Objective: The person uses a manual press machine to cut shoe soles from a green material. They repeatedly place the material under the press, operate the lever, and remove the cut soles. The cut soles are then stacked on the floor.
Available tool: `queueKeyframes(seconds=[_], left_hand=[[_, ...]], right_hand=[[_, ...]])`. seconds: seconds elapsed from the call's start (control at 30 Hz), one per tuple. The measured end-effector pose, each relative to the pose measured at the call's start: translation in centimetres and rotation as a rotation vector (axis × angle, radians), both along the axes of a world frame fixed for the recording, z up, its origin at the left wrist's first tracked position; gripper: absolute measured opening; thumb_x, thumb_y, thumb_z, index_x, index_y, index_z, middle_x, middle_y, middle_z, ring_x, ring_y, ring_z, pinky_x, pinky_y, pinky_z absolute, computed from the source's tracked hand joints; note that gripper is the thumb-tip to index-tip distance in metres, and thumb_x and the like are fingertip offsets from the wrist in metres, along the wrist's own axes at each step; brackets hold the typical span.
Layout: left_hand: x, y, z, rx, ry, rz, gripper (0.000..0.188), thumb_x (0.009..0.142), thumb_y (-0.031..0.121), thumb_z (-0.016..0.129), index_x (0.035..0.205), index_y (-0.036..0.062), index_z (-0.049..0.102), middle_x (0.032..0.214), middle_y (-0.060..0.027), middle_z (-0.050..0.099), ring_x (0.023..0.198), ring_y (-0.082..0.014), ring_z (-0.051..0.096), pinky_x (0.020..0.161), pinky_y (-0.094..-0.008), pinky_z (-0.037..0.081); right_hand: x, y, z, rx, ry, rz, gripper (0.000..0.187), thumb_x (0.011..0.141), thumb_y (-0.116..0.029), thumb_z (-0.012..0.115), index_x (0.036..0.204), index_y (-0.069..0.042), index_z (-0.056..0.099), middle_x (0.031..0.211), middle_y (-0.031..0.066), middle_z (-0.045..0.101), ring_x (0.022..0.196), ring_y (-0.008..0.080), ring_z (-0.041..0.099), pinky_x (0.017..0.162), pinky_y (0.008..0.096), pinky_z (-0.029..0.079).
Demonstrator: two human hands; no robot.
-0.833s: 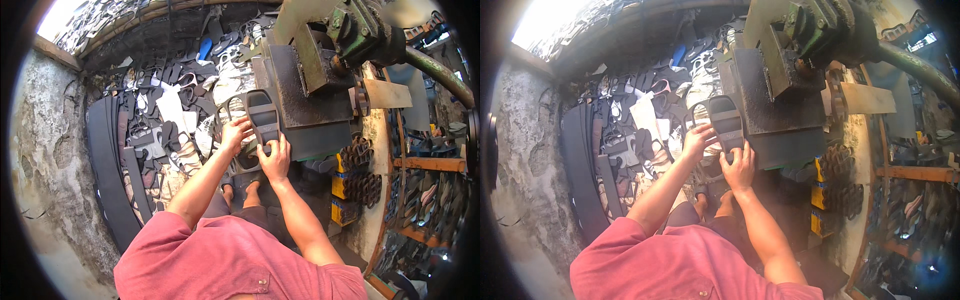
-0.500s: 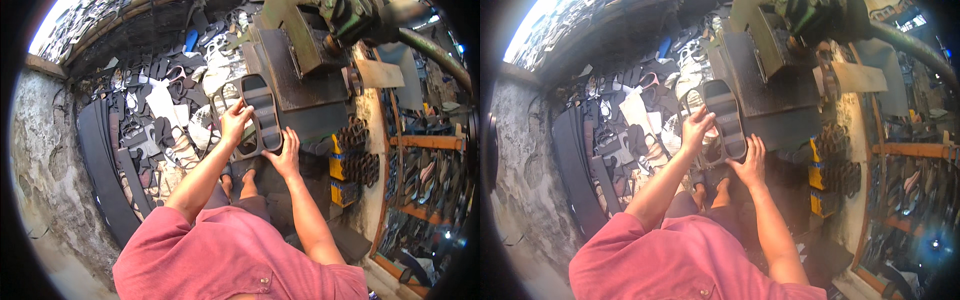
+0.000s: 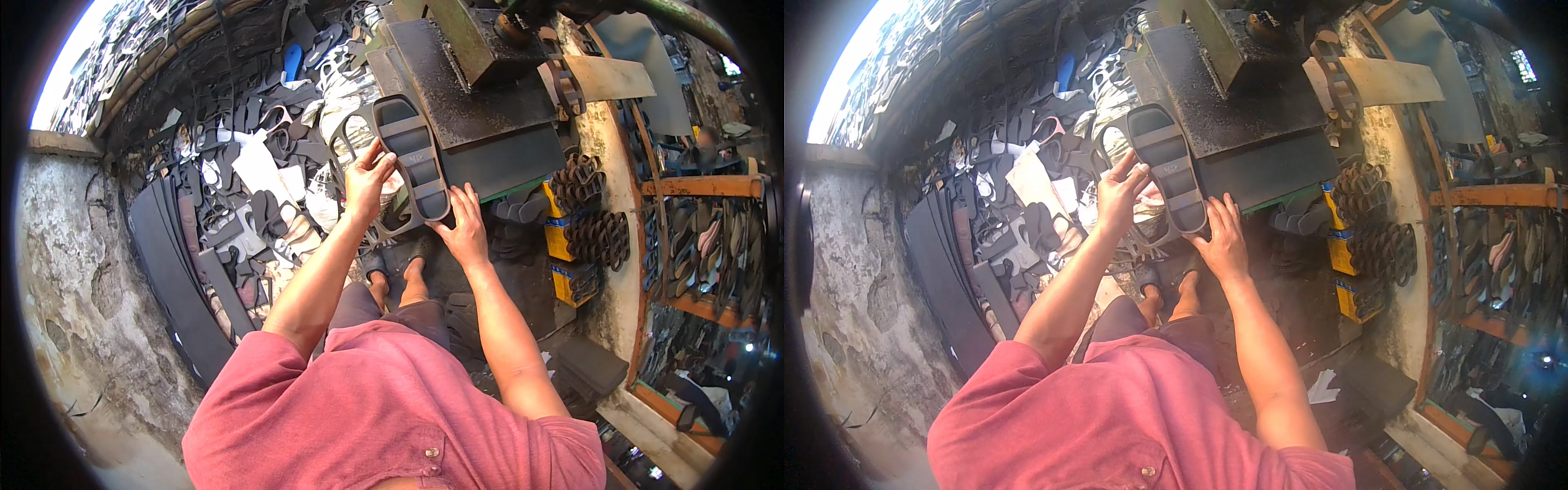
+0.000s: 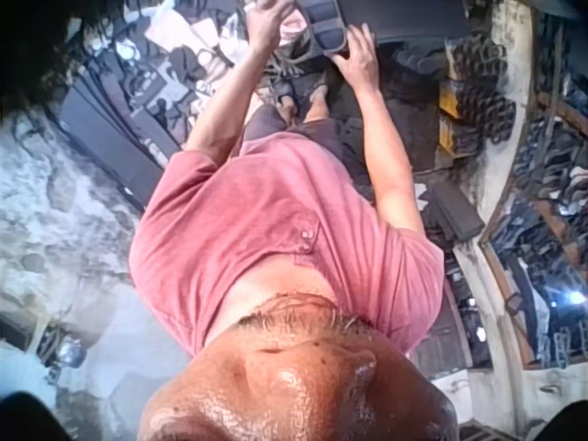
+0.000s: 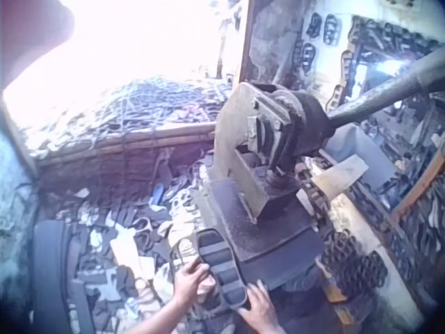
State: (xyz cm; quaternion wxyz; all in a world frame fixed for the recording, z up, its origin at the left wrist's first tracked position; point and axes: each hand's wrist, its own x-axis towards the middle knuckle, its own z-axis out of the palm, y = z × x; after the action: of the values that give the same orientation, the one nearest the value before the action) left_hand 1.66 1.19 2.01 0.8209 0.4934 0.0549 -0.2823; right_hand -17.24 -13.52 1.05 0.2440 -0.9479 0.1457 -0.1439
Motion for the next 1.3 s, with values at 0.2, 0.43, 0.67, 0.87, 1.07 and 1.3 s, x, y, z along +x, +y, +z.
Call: queueKeyframes(seconds=[0.2, 0.43, 0.67, 0.87, 1.07, 1.3], left_hand=[[0.5, -2.9, -0.4, 0.003, -0.068, -0.091, 0.068, 0.099, 0.007, 0.071, 0.158, -0.0039, 0.039, 0.147, -0.0183, 0.059, 0.127, -0.0247, 0.064, 0.11, -0.0367, 0.053], [2.2, -5.7, -2.4, 0.513, -0.508, -0.047, 0.063, 0.101, 0.022, 0.071, 0.154, -0.0025, 0.046, 0.147, -0.0224, 0.058, 0.127, -0.0254, 0.063, 0.104, -0.0346, 0.053], [2.3, -0.7, -6.2, 0.074, 0.344, -0.066, 0.033, 0.101, 0.037, 0.07, 0.123, 0.0121, 0.068, 0.106, -0.0012, 0.072, 0.096, -0.0129, 0.064, 0.083, -0.0309, 0.048], [8.2, -1.7, -0.9, 0.039, 0.094, -0.013, 0.044, 0.104, 0.032, 0.065, 0.141, 0.0098, 0.063, 0.121, -0.0048, 0.071, 0.114, -0.0186, 0.066, 0.101, -0.0362, 0.05], [10.7, -4.7, 1.7, 0.261, -0.054, -0.009, 0.051, 0.105, 0.033, 0.064, 0.147, 0.0056, 0.055, 0.135, -0.0084, 0.066, 0.127, -0.0233, 0.06, 0.108, -0.0383, 0.044], [3.4, -14.3, 25.4, 0.11, -0.904, 0.098, 0.036, 0.105, 0.015, 0.066, 0.135, -0.0037, 0.06, 0.128, -0.0116, 0.067, 0.115, -0.0192, 0.064, 0.107, -0.0334, 0.047]], right_hand=[[-0.5, -2.2, 0.7, -0.02, -0.002, -0.115, 0.078, 0.076, -0.028, 0.09, 0.143, -0.004, 0.057, 0.149, 0.0155, 0.056, 0.15, 0.0406, 0.038, 0.122, 0.0524, 0.036], [-1.3, -8.0, 0.6, -0.096, 0.164, -0.316, 0.069, 0.088, -0.041, 0.078, 0.152, -0.026, 0.055, 0.162, 0.004, 0.049, 0.155, 0.0376, 0.033, 0.124, 0.0633, 0.026], [1.5, -12.5, 0.4, -0.148, 0.21, -0.417, 0.069, 0.087, -0.049, 0.076, 0.151, -0.031, 0.056, 0.162, 0.0009, 0.048, 0.155, 0.0404, 0.032, 0.122, 0.0705, 0.024], [5.8, -16.3, 0.5, -0.063, 0.15, -0.476, 0.071, 0.084, -0.057, 0.075, 0.147, -0.027, 0.061, 0.162, -0.0023, 0.048, 0.156, 0.0416, 0.03, 0.123, 0.073, 0.017], [9.1, -18.9, -0.2, -0.141, 0.209, -0.47, 0.067, 0.086, -0.049, 0.078, 0.144, -0.02, 0.063, 0.159, 0.0005, 0.052, 0.156, 0.0397, 0.029, 0.123, 0.0734, 0.015], [4.3, -25.4, 15.1, 0.019, 0.355, -0.29, 0.05, 0.094, -0.057, 0.067, 0.112, -0.012, 0.08, 0.12, 0.0136, 0.075, 0.12, 0.0371, 0.066, 0.114, 0.0686, 0.029]])
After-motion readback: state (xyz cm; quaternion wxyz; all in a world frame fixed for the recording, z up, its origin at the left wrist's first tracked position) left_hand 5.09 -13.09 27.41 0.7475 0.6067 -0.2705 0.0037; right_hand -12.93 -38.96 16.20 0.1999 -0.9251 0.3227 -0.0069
